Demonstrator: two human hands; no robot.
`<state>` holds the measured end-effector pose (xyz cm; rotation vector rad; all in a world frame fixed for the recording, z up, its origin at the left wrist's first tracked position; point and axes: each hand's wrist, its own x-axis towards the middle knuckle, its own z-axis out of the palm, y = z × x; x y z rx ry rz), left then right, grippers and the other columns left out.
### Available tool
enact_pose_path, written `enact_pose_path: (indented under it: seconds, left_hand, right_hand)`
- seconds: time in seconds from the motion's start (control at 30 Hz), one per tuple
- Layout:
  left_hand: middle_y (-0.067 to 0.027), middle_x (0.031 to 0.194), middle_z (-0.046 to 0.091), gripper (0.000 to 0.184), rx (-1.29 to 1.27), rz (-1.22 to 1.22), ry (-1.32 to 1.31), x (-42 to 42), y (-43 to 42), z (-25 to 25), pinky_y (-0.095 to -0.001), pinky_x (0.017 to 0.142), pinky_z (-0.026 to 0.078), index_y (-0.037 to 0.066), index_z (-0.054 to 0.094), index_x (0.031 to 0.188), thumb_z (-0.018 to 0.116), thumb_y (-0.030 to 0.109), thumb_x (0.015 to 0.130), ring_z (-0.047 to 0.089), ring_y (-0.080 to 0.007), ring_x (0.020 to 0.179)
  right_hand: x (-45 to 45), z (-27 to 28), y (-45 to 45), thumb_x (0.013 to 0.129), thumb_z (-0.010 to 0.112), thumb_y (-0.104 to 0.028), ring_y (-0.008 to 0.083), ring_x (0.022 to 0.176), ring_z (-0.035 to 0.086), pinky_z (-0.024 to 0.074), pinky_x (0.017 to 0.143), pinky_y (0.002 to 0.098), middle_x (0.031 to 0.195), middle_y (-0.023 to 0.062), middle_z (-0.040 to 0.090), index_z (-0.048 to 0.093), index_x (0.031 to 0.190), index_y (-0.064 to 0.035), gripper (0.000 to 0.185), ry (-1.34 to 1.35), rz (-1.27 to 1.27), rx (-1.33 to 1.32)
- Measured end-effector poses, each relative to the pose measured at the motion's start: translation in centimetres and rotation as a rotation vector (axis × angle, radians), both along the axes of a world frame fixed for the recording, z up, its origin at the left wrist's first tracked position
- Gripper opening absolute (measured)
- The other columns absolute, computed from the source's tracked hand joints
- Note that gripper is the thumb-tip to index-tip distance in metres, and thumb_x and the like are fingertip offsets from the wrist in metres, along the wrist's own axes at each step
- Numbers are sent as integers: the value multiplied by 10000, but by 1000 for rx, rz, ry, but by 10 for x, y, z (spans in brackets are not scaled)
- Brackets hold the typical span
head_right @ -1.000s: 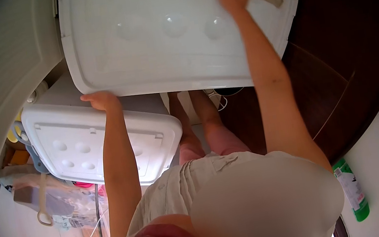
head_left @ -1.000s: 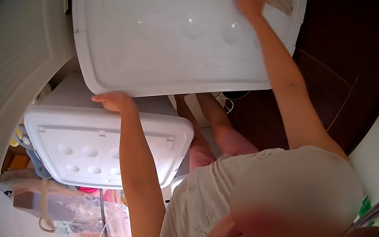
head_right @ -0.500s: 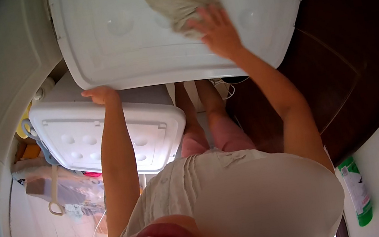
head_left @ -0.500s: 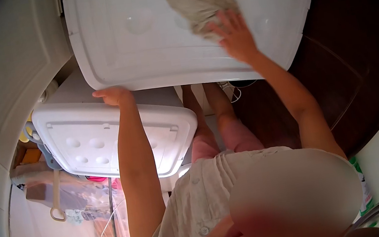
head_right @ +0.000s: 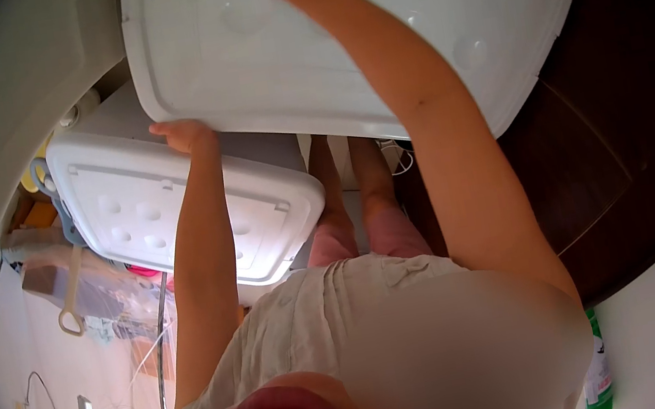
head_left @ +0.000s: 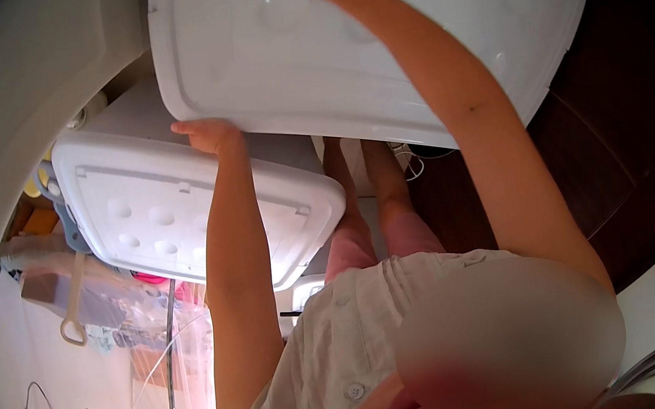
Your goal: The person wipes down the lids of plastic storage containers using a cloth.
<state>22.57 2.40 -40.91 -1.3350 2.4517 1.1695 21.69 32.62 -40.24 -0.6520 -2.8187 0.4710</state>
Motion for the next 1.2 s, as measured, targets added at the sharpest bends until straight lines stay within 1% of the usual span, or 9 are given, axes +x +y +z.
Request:
enact_pose_path:
  seconds: [0.07, 0.13, 0.37, 0.47, 0.57, 0.77, 0.97, 1.07, 1.2]
  left_hand:
    - [-187, 994, 621, 931, 4, -9, 35, 0, 6, 5, -424, 863, 450, -139, 587, 981, 220, 716, 991, 502, -328, 849]
    - [-199, 1015, 621, 935, 18, 6, 3, -1, 6, 7, -434, 868, 449, -144, 583, 987, 227, 721, 987, 514, -327, 859]
    - [-242, 1015, 632, 925, 34, -23, 45, -2, 3, 2, -456, 866, 451, -156, 592, 991, 221, 691, 1005, 534, -351, 874]
    - [-253, 1024, 638, 923, 57, -17, 12, -1, -2, -1, -458, 865, 451, -162, 596, 1018, 223, 682, 1010, 545, -360, 886]
    - [-244, 1029, 640, 884, 70, -2, 43, -3, 3, 1, -449, 866, 454, -152, 598, 1038, 243, 657, 1018, 556, -349, 907]
    - [-181, 1026, 654, 817, 180, 9, 87, -1, 7, 9, -417, 873, 462, -121, 610, 1041, 258, 617, 1026, 575, -296, 916]
    - [-185, 985, 655, 799, 128, -14, 115, -2, 1, -3, -430, 861, 465, -106, 610, 1003, 256, 610, 1028, 577, -317, 885]
    - [-237, 990, 658, 831, 80, -37, 56, -4, 5, 8, -462, 844, 453, -122, 607, 980, 240, 623, 1025, 569, -358, 864]
    - [-302, 963, 642, 921, -41, -18, -50, -3, -5, -14, -521, 813, 422, -158, 589, 924, 195, 670, 1012, 511, -403, 815]
  right_hand:
    - [7, 8, -49, 969, 524, -355, 474, 1460, 221, 144, 1185, 623, 1580, 225, 312, 460, 1490, -140, 567, 34, 171, -107]
    - [40, 8, -89, 921, 620, -454, 353, 1482, 248, 218, 1186, 553, 1606, 41, 320, 452, 1480, -373, 589, -124, 297, 3]
    - [137, 29, -96, 919, 608, -475, 275, 1500, 242, 191, 1181, 600, 1595, 8, 343, 475, 1458, -380, 564, -318, 662, -107]
    - [64, 17, -1, 957, 577, -415, 317, 1480, 281, 225, 1097, 700, 1564, 56, 400, 557, 1391, -278, 456, -367, 422, 263]
    - [-13, -2, 52, 961, 516, -304, 397, 1476, 247, 201, 1174, 606, 1557, 210, 363, 480, 1434, 12, 570, -132, 86, 295]
    - [-37, -36, -11, 966, 517, -327, 461, 1464, 232, 183, 1191, 579, 1558, 277, 317, 407, 1477, 24, 630, 52, -39, 164]
    - [46, 19, -161, 939, 577, -339, 462, 1457, 238, 164, 1192, 584, 1535, 241, 365, 438, 1497, -124, 614, -135, 259, -256]
    - [66, 19, -174, 933, 623, -364, 330, 1425, 349, 264, 1139, 599, 1515, 58, 435, 532, 1430, -281, 513, -88, 310, -172]
    - [129, 29, -141, 905, 671, -329, 343, 1425, 343, 261, 1158, 574, 1509, 71, 433, 489, 1462, -311, 586, -190, 454, -135]
